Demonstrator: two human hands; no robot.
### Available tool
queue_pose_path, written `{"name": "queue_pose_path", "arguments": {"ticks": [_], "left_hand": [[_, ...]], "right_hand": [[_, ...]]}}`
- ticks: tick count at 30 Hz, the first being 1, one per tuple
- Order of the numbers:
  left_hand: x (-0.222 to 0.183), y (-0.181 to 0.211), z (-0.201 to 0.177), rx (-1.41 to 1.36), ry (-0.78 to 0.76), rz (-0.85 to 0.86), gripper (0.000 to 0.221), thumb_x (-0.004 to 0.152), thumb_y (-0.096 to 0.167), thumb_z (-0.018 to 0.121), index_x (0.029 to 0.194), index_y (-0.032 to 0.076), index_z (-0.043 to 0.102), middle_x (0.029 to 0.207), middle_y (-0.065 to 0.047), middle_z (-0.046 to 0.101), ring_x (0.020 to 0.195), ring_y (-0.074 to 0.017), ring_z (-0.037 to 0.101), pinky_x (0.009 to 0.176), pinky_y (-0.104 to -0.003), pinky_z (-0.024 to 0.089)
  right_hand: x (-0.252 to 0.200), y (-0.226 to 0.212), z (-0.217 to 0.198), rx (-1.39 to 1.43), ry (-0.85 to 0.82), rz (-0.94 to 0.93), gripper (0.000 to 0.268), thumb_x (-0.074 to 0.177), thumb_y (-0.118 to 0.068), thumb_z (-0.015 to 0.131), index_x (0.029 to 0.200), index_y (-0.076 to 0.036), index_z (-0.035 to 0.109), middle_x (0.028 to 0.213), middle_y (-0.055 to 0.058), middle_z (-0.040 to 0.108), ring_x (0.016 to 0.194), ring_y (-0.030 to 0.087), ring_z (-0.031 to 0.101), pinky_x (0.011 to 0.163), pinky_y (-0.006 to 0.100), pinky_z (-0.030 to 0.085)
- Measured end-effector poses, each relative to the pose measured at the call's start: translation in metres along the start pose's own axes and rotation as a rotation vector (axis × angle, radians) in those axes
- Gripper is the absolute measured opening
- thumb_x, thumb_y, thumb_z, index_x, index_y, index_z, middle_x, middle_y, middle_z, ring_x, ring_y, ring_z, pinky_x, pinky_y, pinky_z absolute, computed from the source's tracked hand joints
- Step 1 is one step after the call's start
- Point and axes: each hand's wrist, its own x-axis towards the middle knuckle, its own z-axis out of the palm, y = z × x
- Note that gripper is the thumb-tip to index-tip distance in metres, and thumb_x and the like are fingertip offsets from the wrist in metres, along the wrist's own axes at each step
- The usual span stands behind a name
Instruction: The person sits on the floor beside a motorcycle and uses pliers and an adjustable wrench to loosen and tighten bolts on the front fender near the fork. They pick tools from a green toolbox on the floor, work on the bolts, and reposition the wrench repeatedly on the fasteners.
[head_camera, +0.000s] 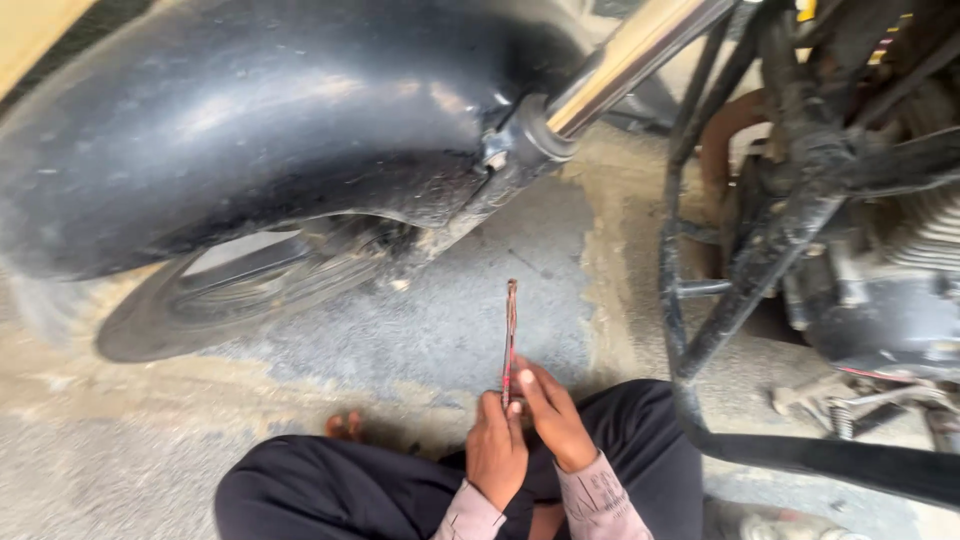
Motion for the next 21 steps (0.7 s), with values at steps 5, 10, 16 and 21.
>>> {"name": "queue_pose_path", "arguments": {"ticks": [5, 10, 16, 21], "left_hand": [[-0.008, 0.025, -0.004, 0.242, -0.01, 0.042, 0.027, 0.096, 0.02, 0.057, 0.116, 0.003, 0.051, 0.104, -0.023, 0.056, 0.084, -0.0453, 0.062, 0.072, -0.053, 0.048], [-0.019, 0.026, 0.004, 0.308, 0.01, 0.051, 0.024, 0.093, 0.019, 0.061, 0.111, 0.004, 0.055, 0.108, -0.023, 0.053, 0.09, -0.0461, 0.059, 0.077, -0.054, 0.046], [-0.033, 0.026, 0.005, 0.1, -0.219, 0.088, 0.038, 0.088, 0.012, 0.064, 0.119, -0.004, 0.049, 0.122, -0.029, 0.048, 0.105, -0.0478, 0.059, 0.084, -0.051, 0.051], [-0.049, 0.021, 0.012, 0.091, -0.211, 0.104, 0.065, 0.083, 0.006, 0.063, 0.142, -0.007, 0.039, 0.135, -0.034, 0.043, 0.119, -0.0514, 0.054, 0.093, -0.049, 0.051]], "right_hand": [[0.01, -0.014, 0.013, -0.084, -0.007, -0.047, 0.04, 0.1, -0.025, 0.064, 0.129, 0.002, 0.056, 0.1, 0.004, 0.072, 0.084, 0.009, 0.066, 0.069, 0.025, 0.053], [0.018, -0.003, 0.004, 0.124, 0.027, 0.196, 0.04, 0.095, -0.019, 0.068, 0.126, 0.004, 0.058, 0.09, 0.006, 0.072, 0.075, 0.015, 0.068, 0.065, 0.029, 0.056], [-0.015, -0.011, -0.004, 0.073, -0.077, 0.033, 0.041, 0.096, -0.007, 0.07, 0.136, 0.001, 0.066, 0.082, 0.002, 0.066, 0.074, 0.009, 0.06, 0.068, 0.024, 0.051], [-0.04, -0.021, -0.001, 0.107, -0.103, -0.018, 0.042, 0.099, -0.008, 0.061, 0.14, -0.003, 0.062, 0.081, 0.001, 0.067, 0.075, 0.008, 0.06, 0.071, 0.023, 0.051]]}}
